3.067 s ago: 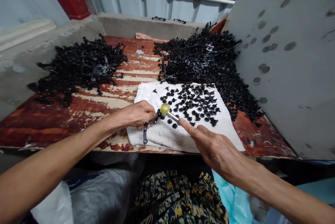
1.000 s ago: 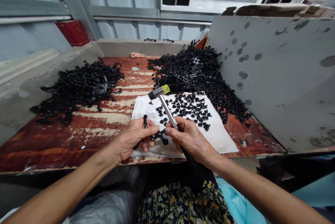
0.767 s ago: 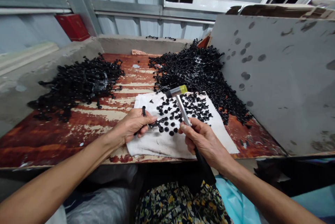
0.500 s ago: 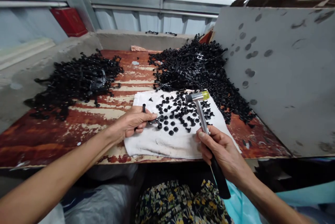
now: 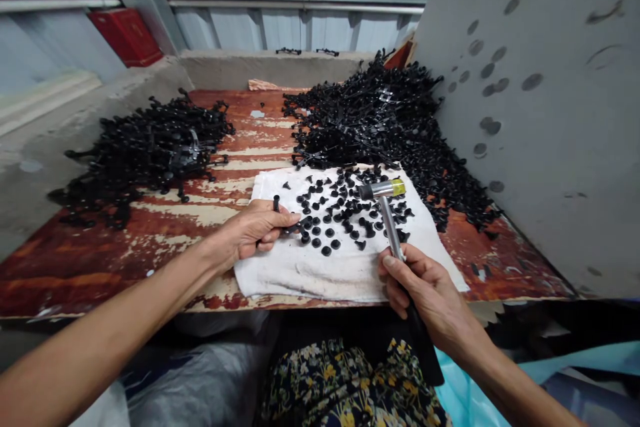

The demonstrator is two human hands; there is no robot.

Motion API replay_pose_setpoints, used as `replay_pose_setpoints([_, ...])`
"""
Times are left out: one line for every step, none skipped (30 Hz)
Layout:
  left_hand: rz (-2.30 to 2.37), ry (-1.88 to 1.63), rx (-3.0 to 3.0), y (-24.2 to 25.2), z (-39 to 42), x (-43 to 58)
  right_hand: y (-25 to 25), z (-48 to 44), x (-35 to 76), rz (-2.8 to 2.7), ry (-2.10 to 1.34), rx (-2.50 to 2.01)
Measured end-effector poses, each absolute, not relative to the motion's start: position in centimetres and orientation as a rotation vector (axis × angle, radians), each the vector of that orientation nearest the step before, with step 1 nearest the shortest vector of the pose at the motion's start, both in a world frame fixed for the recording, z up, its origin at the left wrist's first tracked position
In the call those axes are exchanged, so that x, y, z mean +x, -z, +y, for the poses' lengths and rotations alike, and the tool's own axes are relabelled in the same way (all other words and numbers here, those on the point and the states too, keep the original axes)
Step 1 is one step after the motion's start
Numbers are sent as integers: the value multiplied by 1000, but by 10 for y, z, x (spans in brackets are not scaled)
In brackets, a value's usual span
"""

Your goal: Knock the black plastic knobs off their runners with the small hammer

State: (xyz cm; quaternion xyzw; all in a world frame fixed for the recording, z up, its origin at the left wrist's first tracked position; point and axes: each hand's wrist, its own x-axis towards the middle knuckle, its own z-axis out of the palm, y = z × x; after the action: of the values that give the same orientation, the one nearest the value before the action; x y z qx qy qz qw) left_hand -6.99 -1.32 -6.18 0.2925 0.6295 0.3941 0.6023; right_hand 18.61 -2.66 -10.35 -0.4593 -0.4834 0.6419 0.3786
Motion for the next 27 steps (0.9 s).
replay_pose_setpoints([1453, -912, 679, 62, -13, -70, 103, -27, 186, -1241, -1640, -1172])
replay_pose_setpoints([1448, -912, 683, 63, -13, -70, 103, -26, 186, -1245, -1640, -1172])
replay_pose_setpoints([1448, -909, 685, 63, -13, -71, 103, -26, 186, -1249, -1638, -1174])
replay_pose_setpoints([1453, -905, 686, 62, -12, -70, 103, -26, 185, -1253, -1637, -1174])
replay_pose_setpoints([1460, -901, 685, 62, -12, -70, 103, -26, 185, -1256, -1636, -1174])
replay_pose_setpoints([1469, -897, 684, 61, -12, -69, 103, -26, 185, -1258, -1636, -1173])
replay_pose_setpoints([1480, -897, 683, 61, -12, -69, 103, -26, 185, -1258, -1638, -1172])
replay_pose_setpoints([1490, -898, 679, 60, -12, -68, 103, -26, 185, -1257, -1640, -1170])
replay_pose_setpoints([1497, -901, 674, 59, -12, -67, 103, -26, 185, -1256, -1642, -1168])
replay_pose_setpoints([1503, -904, 670, 59, -12, -67, 103, -26, 185, -1255, -1644, -1167])
replay_pose_setpoints([1507, -904, 667, 59, -12, -66, 103, -26, 185, -1255, -1644, -1168])
replay_pose_setpoints([1511, -902, 665, 58, -12, -66, 103, -26, 186, -1256, -1645, -1168])
replay_pose_setpoints([1514, -897, 665, 58, -11, -66, 104, -26, 186, -1256, -1646, -1165])
replay_pose_setpoints([1518, -891, 667, 58, -11, -66, 104, -25, 186, -1257, -1648, -1161])
replay_pose_setpoints([1524, -883, 667, 58, -11, -66, 104, -25, 186, -1259, -1650, -1158])
replay_pose_setpoints([1529, -876, 666, 58, -11, -66, 104, -25, 186, -1261, -1652, -1156])
replay_pose_setpoints([1535, -870, 663, 59, -11, -66, 104, -25, 186, -1265, -1653, -1154])
replay_pose_setpoints([1540, -869, 661, 60, -11, -67, 104, -25, 186, -1271, -1653, -1153])
replay_pose_setpoints([1543, -873, 662, 60, -11, -67, 104, -25, 186, -1279, -1652, -1153])
replay_pose_setpoints([1542, -880, 667, 62, -10, -67, 104, -24, 186, -1288, -1649, -1154])
replay_pose_setpoints([1540, -887, 674, 63, -10, -68, 105, -24, 186, -1301, -1648, -1155])
replay_pose_setpoints([1539, -894, 685, 64, -9, -68, 105, -24, 187, -1318, -1645, -1158])
replay_pose_setpoints([1541, -893, 694, 64, -9, -68, 105, -25, 188, -1343, -1638, -1167])
replay_pose_setpoints([1549, -884, 703, 65, -8, -68, 105, -25, 189, -1384, -1624, -1181])
replay_pose_setpoints([1564, -868, 709, 65, -7, -68, 105, -25, 191, -1449, -1595, -1198])
replay_pose_setpoints([1584, -852, 716, 65, -6, -68, 104, -26, 192, -1536, -1539, -1217])
replay_pose_setpoints([1606, -833, 722, 64, -6, -68, 102, -26, 193, -1644, -1453, -1229])
